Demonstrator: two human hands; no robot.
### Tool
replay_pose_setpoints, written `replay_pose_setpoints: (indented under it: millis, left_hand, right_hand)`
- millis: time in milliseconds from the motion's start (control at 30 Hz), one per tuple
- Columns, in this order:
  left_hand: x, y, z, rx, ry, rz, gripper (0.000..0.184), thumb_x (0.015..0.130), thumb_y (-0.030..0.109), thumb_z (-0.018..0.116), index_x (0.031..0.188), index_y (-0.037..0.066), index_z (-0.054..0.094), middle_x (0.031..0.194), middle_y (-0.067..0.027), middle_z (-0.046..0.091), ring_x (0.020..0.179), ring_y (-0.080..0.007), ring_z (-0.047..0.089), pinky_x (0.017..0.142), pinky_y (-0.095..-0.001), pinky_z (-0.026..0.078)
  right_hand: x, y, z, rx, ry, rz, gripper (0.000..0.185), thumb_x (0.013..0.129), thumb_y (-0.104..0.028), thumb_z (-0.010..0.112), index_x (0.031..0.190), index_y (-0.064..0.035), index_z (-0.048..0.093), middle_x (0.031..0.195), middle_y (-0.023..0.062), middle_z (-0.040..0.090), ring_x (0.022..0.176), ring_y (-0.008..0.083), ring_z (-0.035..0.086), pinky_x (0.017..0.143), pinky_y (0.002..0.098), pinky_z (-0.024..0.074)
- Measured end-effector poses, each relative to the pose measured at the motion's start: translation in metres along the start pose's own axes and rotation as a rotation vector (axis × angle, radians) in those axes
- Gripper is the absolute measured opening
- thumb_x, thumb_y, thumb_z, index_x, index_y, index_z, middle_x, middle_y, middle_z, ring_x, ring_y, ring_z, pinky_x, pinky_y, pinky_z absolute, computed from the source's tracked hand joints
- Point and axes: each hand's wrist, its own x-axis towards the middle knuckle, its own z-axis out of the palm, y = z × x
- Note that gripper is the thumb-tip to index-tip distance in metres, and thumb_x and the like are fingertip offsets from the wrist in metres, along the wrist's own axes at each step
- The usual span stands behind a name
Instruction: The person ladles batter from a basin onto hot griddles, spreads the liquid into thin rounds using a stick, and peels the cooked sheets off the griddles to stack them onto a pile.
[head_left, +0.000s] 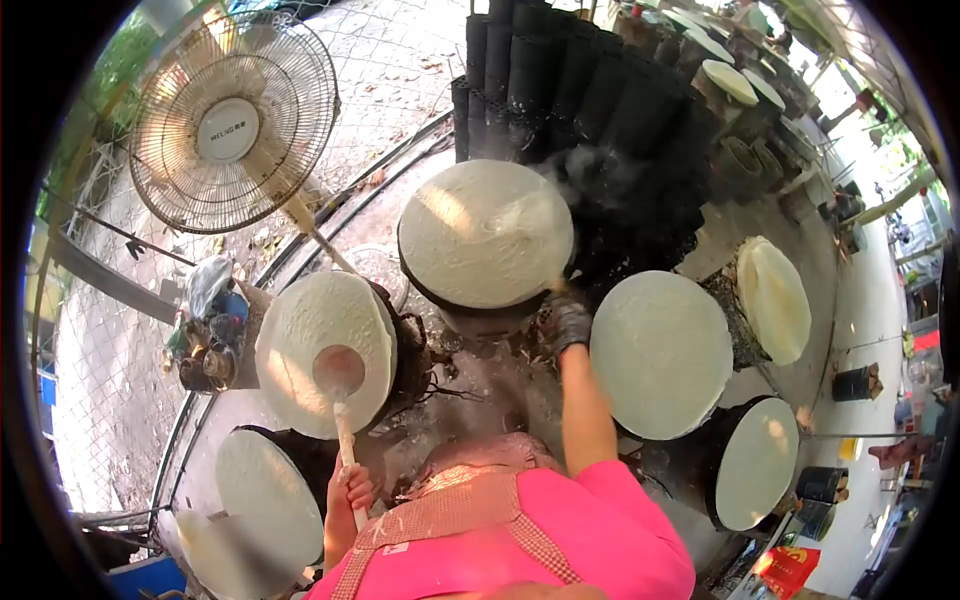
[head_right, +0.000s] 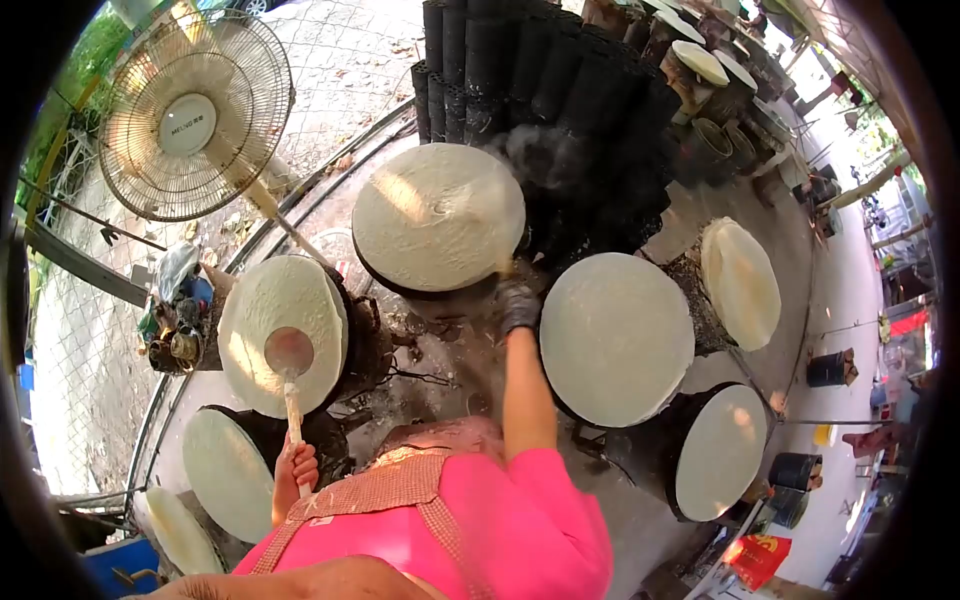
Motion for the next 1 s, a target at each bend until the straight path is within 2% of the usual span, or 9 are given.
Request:
replay_pose_setpoints:
  millis: [167,233,300,333,467,600,700,800,1000]
  left_hand:
    - [0.016,0.006,-0.02,-0.139,0.055,-0.086,0.029,0.085,0.014,0.042,0.114,0.022,0.04,0.059,0.0015,0.031,0.039,-0.0058,0.031,0.031,-0.0188,0.029]
    - [0.015,0.008,-0.032,-0.199,-0.017,-0.133,0.031,0.085,0.015,0.042,0.115,0.024,0.039,0.059,0.0008,0.032,0.039,-0.0066,0.032,0.032,-0.0197,0.03]
    - [0.016,0.008,-0.028,-0.203,0.006,-0.128,0.032,0.086,0.016,0.039,0.116,0.027,0.04,0.058,-0.0003,0.033,0.038,-0.0081,0.033,0.032,-0.0208,0.031]
    - [0.021,0.009,-0.023,-0.229,-0.018,-0.149,0.032,0.087,0.016,0.038,0.117,0.028,0.039,0.057,-0.0003,0.033,0.038,-0.0082,0.033,0.032,-0.0209,0.031]
    - [0.053,0.014,-0.013,-0.252,-0.051,-0.204,0.013,0.087,0.019,0.038,0.095,0.014,0.047,0.054,0.0015,0.032,0.037,-0.0074,0.031,0.032,-0.0207,0.029]
    - [0.111,0.033,-0.004,-0.015,0.036,-0.168,0.015,0.083,0.015,0.046,0.071,0.009,0.039,0.055,0.0035,0.03,0.039,-0.0055,0.031,0.033,-0.0194,0.029]
    - [0.152,0.029,0.058,0.368,0.083,0.044,0.021,0.083,0.015,0.047,0.065,0.009,0.037,0.052,0.0042,0.03,0.038,-0.0054,0.03,0.032,-0.0191,0.027]
    - [0.224,0.037,0.065,0.033,0.036,-0.138,0.018,0.084,0.015,0.045,0.069,0.008,0.038,0.052,0.0039,0.029,0.039,-0.0048,0.03,0.032,-0.0183,0.026]
    - [0.283,-0.014,0.131,0.4,0.187,-0.052,0.007,0.081,0.013,0.042,0.078,0.008,0.037,0.054,0.002,0.028,0.039,-0.0066,0.026,0.032,-0.0202,0.024]
  right_hand:
    - [-0.033,-0.023,0.007,0.723,-0.131,0.416,0.024,0.08,-0.024,0.045,0.092,-0.0103,0.06,0.09,0.0037,0.062,0.078,0.0182,0.057,0.07,0.0323,0.0437]
    - [-0.009,0.025,0.019,0.315,0.078,0.12,0.033,0.079,-0.032,0.047,0.102,-0.0099,0.056,0.096,0.0121,0.058,0.086,0.019,0.054,0.076,0.0289,0.0402]
    - [0.029,0.055,-0.003,0.695,-0.06,0.378,0.031,0.079,-0.031,0.047,0.097,-0.0089,0.058,0.089,0.0117,0.061,0.078,0.0262,0.056,0.066,0.0349,0.0436]
    - [0.031,0.038,-0.046,0.625,0.158,0.633,0.034,0.079,-0.035,0.045,0.089,-0.0061,0.06,0.083,0.0118,0.062,0.071,0.0319,0.056,0.06,0.0399,0.0441]
    - [0.047,0.009,-0.066,-0.157,0.029,0.24,0.033,0.08,-0.038,0.044,0.088,-0.0119,0.061,0.077,0.0144,0.059,0.069,0.0322,0.055,0.059,0.041,0.0441]
    - [0.014,0.029,-0.1,0.153,0.101,-0.151,0.027,0.078,-0.036,0.047,0.092,-0.0167,0.06,0.079,0.0128,0.06,0.069,0.0303,0.057,0.058,0.0418,0.0441]
    - [0.005,0.041,-0.077,0.193,0.115,0.34,0.029,0.074,-0.043,0.05,0.082,-0.0177,0.063,0.067,0.0145,0.058,0.061,0.0316,0.056,0.055,0.0418,0.0446]
    - [-0.019,0.04,-0.047,-0.028,0.244,-0.039,0.039,0.076,-0.048,0.045,0.068,-0.0145,0.062,0.059,0.0147,0.057,0.055,0.0333,0.055,0.052,0.0457,0.0433]
    - [-0.064,0.037,-0.042,0.021,0.02,0.329,0.041,0.079,-0.05,0.041,0.076,-0.0129,0.059,0.071,0.0163,0.058,0.053,0.0349,0.054,0.049,0.0462,0.0426]
